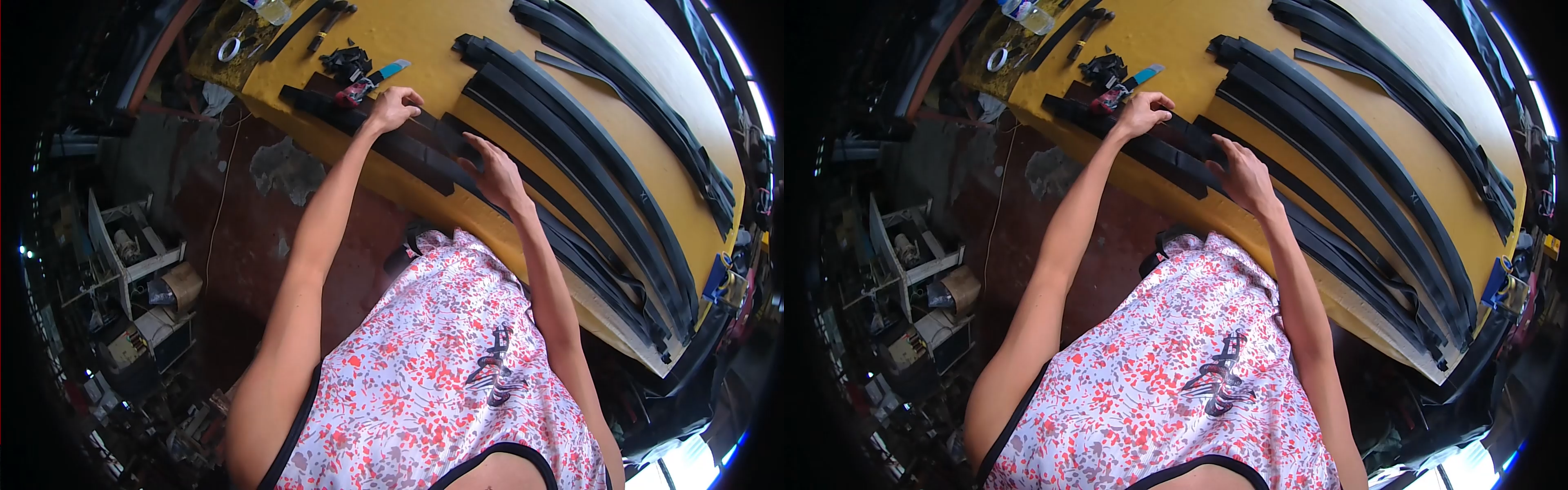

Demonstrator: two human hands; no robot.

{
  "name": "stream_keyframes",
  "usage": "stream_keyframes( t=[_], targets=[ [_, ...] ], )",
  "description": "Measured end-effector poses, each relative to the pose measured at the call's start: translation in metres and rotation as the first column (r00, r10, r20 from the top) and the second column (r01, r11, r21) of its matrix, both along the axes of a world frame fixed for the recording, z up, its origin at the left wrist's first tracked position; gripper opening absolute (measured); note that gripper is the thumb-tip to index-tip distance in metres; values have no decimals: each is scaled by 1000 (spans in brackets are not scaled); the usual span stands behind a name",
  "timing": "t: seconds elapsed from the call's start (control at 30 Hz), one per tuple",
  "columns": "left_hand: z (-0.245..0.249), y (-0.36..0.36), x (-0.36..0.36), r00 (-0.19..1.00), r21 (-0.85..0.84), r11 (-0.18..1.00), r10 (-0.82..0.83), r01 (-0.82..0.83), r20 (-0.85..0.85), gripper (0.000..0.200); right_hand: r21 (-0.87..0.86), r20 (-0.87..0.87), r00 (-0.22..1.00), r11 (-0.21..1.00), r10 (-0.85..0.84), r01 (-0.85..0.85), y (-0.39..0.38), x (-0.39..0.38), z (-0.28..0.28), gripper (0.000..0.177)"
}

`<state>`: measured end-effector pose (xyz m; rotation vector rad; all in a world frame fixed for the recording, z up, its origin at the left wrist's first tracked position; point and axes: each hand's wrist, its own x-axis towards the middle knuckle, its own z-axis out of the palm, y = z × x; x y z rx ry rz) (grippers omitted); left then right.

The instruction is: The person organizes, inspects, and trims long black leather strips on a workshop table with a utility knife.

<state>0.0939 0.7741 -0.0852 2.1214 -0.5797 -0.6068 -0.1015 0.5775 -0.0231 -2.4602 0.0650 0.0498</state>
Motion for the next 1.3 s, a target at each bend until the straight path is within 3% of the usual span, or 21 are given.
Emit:
stream_keyframes(
  t=[0.07,0.13,0.37,0.43,0.6,0.67,0.73,0.77,0.83,0.87,0.97,1.07,1.13,1.17,1.2,1.3],
  targets=[
    [1,0,0,1000,29,1000,1,-2,23,22,34,16,1000,999,4,-5,1,1,-6,48],
    [1,2,0,988,-60,995,69,-77,-139,24,35,33,999,999,-7,6,1,2,-10,45],
    [5,8,2,989,-89,992,82,-93,-123,21,15,-1,1000,1000,-14,14,3,5,-3,37],
    [2,6,2,990,-177,976,109,-124,-93,20,24,1,1000,1000,-18,18,4,4,-5,38],
    [9,6,1,996,-109,990,93,-92,5,16,47,37,999,999,-6,5,5,2,-17,35],
    [13,2,0,993,-135,985,110,-105,36,15,146,-27,994,983,-104,107,6,2,-19,30],
    [25,-1,-1,992,-348,935,101,-67,80,11,148,88,968,964,-234,220,6,0,-13,32],
    [47,-5,-3,979,-290,956,98,-42,181,9,152,121,961,961,-248,229,2,2,-13,37],
    [62,-9,0,974,-319,947,100,-31,202,8,96,156,960,971,-231,219,-8,0,-20,43],
    [73,-9,-1,971,-281,957,133,-73,199,8,26,27,972,972,-232,232,-10,1,-18,44],
    [71,11,24,988,-330,940,120,-82,94,10,-189,241,939,937,-245,294,-19,-2,-24,27],
    [62,41,55,978,-312,946,143,-90,151,12,-331,276,924,877,-264,349,-41,-23,-16,16],
    [63,70,76,980,-200,964,190,-174,64,13,-401,286,916,833,-281,381,-70,-52,-5,14],
    [55,85,88,964,-238,938,264,-252,18,16,-466,258,914,789,-312,401,-86,-71,0,13],
    [59,100,97,962,-218,954,236,-203,137,18,-526,233,911,744,-340,412,-105,-93,8,13],
    [52,163,141,938,-145,940,326,-308,121,20,-585,193,858,647,-475,489,-168,-167,28,13]
  ],
)
